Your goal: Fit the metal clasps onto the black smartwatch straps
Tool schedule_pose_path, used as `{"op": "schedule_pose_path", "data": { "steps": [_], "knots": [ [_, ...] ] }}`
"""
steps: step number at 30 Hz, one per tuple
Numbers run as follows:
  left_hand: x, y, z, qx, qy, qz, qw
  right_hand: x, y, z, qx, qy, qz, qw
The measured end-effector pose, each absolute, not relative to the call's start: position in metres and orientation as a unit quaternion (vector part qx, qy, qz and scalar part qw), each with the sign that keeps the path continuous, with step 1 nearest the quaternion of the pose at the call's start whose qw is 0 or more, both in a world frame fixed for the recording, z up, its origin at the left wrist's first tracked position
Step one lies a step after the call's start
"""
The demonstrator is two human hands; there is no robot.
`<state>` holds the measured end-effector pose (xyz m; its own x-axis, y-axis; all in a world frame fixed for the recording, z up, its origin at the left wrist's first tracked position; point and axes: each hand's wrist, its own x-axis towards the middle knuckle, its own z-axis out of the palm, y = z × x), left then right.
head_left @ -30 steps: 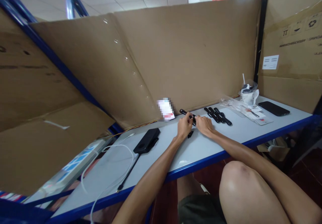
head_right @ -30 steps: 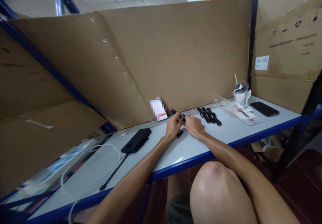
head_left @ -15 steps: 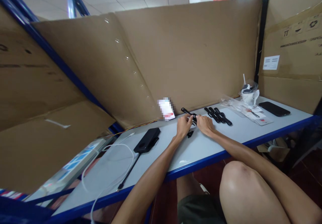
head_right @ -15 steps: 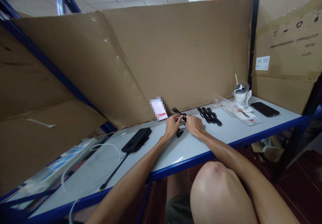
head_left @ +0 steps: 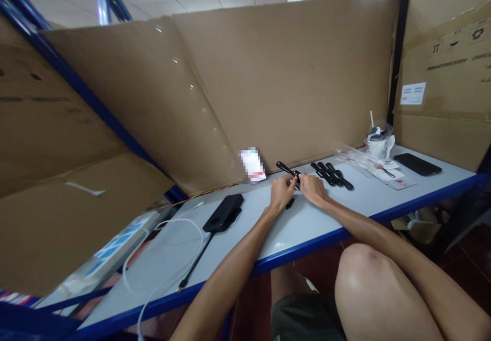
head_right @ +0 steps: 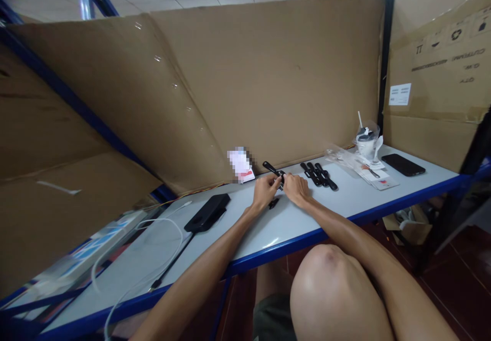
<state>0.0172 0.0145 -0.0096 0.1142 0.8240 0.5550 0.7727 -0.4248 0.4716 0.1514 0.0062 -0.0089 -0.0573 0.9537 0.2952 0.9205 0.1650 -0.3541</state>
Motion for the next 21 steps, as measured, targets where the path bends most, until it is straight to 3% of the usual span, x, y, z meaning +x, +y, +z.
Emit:
{"op": "schedule_pose_path", "data": {
  "steps": [9, 16, 21],
  "knots": [
    [0.016, 0.027, -0.014, 0.689, 0.534, 0.461, 0.167, 0.150, 0.002, -0.007, -0.632, -0.742, 0.022, 0.223],
    [0.014, 0.019, -0.013, 0.756, 0.482, 0.437, 0.076, 0.151, 0.003, -0.008, -0.637, -0.735, 0.020, 0.230],
    [0.015, 0.020, -0.013, 0.725, 0.537, 0.427, 0.063, 0.152, 0.003, -0.006, -0.643, -0.731, 0.036, 0.227]
  ]
}}
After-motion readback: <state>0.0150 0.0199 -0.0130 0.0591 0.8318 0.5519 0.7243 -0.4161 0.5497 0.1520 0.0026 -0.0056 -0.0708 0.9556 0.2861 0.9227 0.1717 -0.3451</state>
